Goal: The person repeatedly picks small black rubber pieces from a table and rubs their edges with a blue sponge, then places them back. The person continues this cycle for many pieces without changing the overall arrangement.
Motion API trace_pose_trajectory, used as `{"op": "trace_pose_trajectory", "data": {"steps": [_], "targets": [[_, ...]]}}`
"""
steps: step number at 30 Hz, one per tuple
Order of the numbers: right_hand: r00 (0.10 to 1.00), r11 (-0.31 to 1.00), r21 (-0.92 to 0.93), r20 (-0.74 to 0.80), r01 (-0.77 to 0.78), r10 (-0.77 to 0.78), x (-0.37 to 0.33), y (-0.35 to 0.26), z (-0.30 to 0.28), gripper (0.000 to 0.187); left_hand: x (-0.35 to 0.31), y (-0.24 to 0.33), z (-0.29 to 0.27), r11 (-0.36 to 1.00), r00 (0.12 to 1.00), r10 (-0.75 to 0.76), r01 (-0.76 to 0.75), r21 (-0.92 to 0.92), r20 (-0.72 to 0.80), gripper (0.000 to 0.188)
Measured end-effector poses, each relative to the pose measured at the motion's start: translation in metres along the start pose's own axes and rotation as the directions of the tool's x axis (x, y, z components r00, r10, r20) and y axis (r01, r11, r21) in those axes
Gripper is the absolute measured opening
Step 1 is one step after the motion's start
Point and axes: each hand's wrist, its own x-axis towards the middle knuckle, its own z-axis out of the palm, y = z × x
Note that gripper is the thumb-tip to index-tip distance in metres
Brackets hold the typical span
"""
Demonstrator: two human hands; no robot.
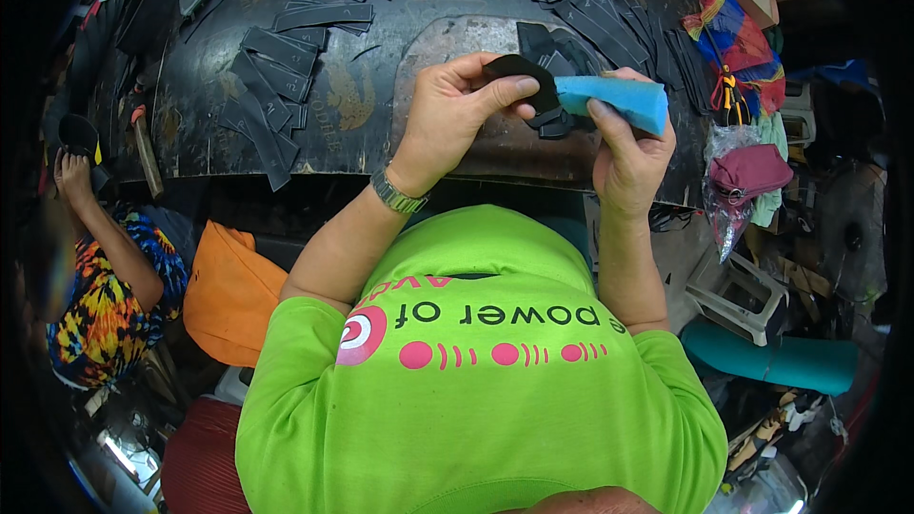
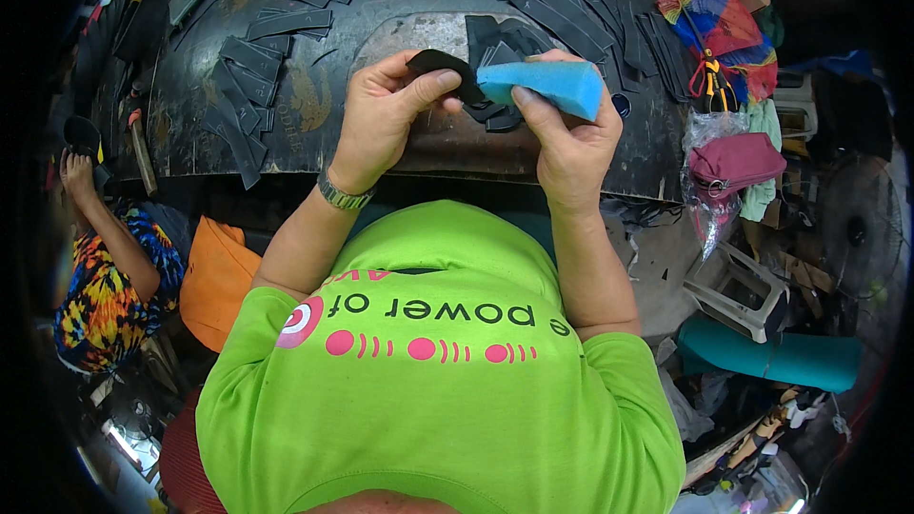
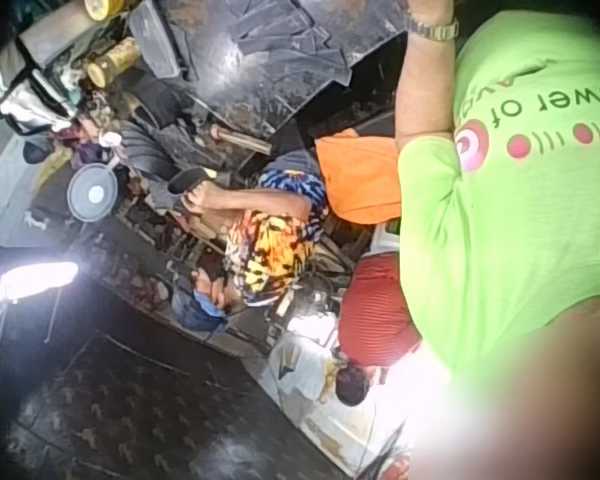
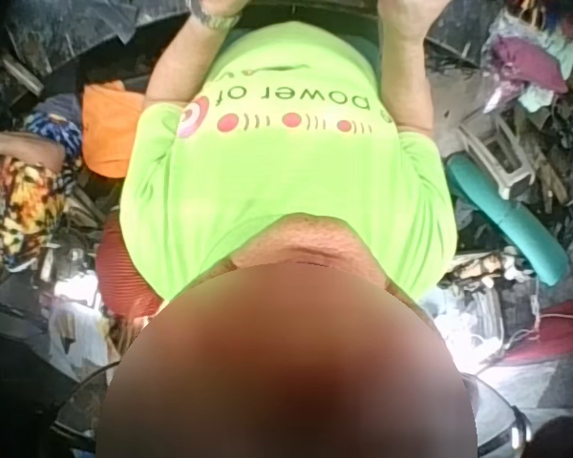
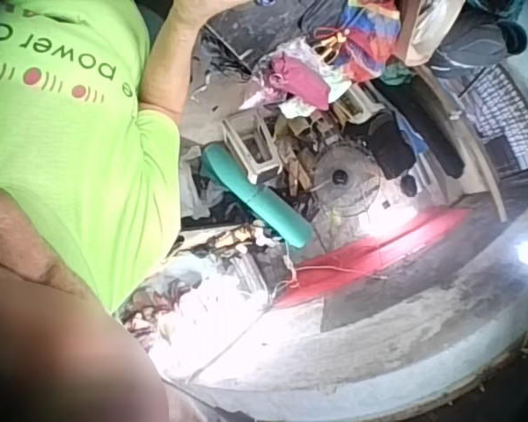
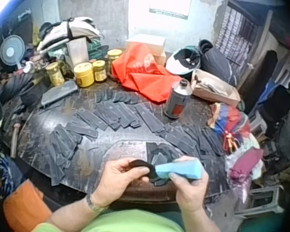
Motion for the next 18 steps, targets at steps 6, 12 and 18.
{"op": "trace_pose_trajectory", "data": {"steps": [6, 12, 18], "targets": [[1.000, 0.999, -0.049, 0.022, -0.007, 0.008, -0.0013, 0.0008, -0.0028, 0.030, 0.0030, -0.0017, -0.0066, 0.977, 0.999, -0.044, 0.044, -0.208, 0.008, 0.018], [0.999, 0.997, 0.075, -0.050, -0.014, 0.018, 0.0021, -0.0002, 0.0002, 0.033, 0.0028, -0.0025, -0.0049, 0.974, 0.998, -0.058, 0.063, -0.219, 0.028, 0.016], [0.999, 0.996, 0.082, -0.035, -0.019, 0.022, 0.0002, 0.0007, 0.0058, 0.035, 0.0027, -0.0051, 0.0009, 0.924, 0.995, -0.085, 0.099, -0.370, 0.055, 0.013]]}}
